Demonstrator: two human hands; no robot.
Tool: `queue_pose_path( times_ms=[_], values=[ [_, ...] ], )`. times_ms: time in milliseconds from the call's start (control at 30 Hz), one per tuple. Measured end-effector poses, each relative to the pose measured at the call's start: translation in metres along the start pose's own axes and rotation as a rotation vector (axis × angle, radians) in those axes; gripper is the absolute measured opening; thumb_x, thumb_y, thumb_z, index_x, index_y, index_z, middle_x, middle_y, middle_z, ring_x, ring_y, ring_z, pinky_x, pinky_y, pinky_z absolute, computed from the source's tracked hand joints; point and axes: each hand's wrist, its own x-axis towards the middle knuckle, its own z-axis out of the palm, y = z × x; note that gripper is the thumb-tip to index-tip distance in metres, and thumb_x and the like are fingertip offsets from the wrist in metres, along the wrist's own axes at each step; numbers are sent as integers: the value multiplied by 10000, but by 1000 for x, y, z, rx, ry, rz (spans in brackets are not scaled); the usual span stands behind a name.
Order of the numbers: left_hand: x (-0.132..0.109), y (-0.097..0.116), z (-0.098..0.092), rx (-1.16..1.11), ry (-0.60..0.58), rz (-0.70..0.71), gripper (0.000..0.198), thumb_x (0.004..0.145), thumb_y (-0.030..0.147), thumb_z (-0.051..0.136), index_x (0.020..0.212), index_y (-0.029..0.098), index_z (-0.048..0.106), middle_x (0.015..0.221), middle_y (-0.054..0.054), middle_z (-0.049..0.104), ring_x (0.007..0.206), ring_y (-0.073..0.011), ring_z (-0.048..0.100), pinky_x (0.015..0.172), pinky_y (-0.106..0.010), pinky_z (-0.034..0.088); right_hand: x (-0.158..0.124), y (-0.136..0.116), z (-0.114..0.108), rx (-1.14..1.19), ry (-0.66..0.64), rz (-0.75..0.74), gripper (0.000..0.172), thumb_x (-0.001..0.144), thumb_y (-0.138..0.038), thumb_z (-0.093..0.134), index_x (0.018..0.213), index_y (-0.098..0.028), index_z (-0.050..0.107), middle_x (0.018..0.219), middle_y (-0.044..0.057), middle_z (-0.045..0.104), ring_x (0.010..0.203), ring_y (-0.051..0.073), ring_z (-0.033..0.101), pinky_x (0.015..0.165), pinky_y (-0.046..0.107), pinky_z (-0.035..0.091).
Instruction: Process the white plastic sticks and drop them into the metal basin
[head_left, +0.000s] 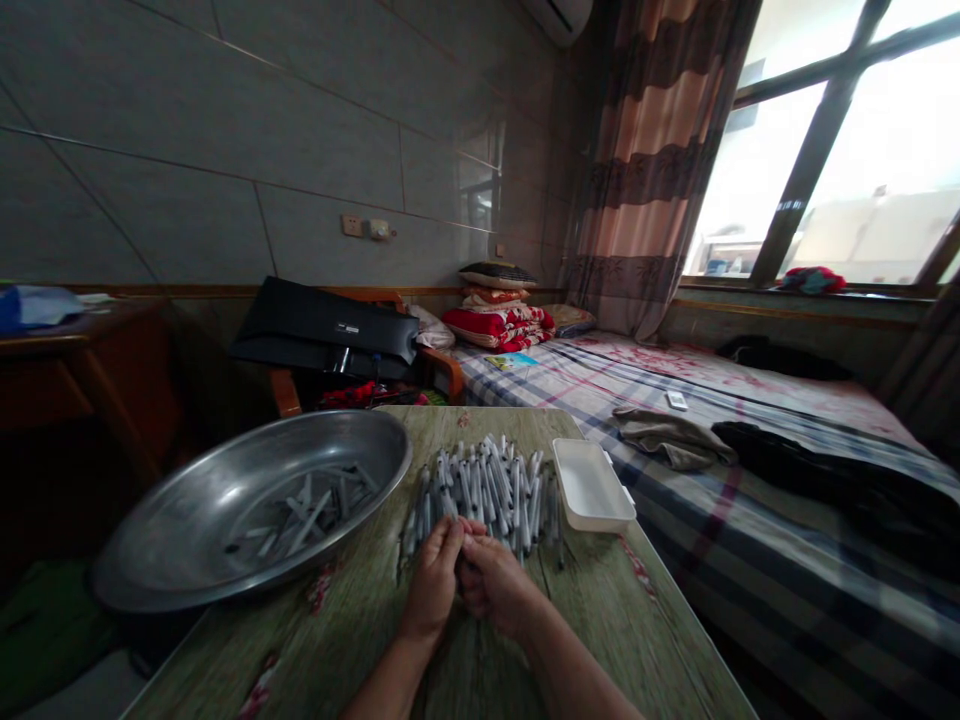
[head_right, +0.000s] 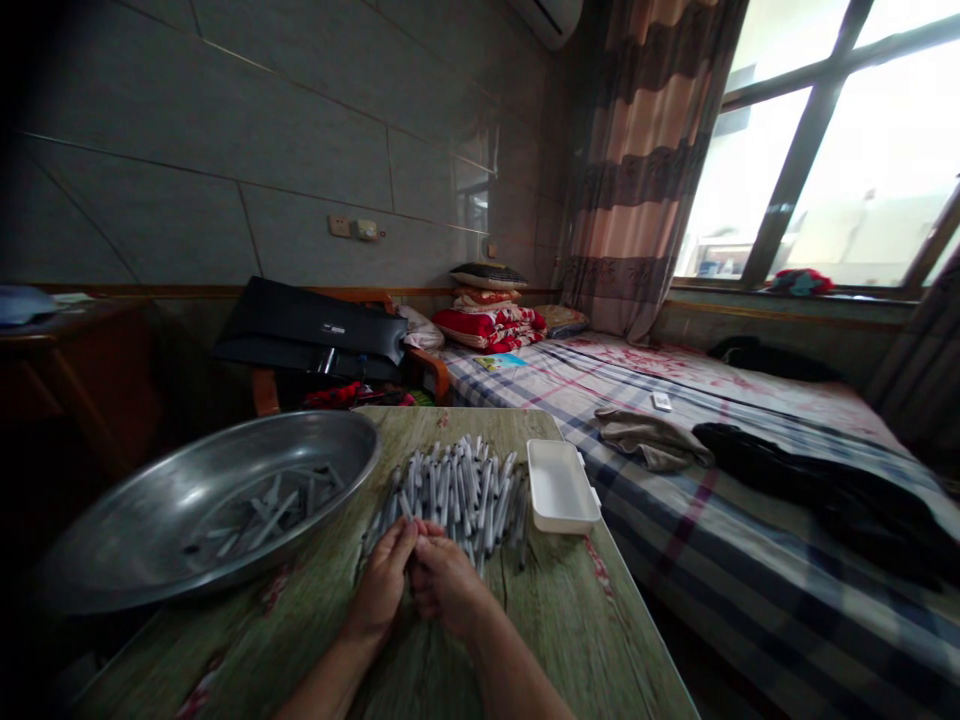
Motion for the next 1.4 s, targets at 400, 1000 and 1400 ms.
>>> queue_pose_path(
  times_ms=[400,1000,1400],
  values=[
    [1,-4,-1,-94,34,-72,425,786,648,495,670,246,573,822,-76,707,964,-272,652,815,-383,518,2,7,-2,86,-60,116,353,735,-485,645,753,-221,412,432,-129,349,290,24,217,407,180,48],
    [-2,3,6,-35,72,-12,424,751,676,525,677,263,587,825,-71,721,933,-275,661,802,-372,516,3,6,3,27,103,104,337,787,-551,557,817,-227,472,399,-130,346,277,35,210,366,156,106],
    [0,3,5,89,168,5,467,830,642,415,561,274,519,683,-39,673,758,-235,651,758,-346,500,2,8,10,-43,95,30,335,707,-470,623,687,-224,396,415,-125,357,276,33,228,314,164,137]
  ],
)
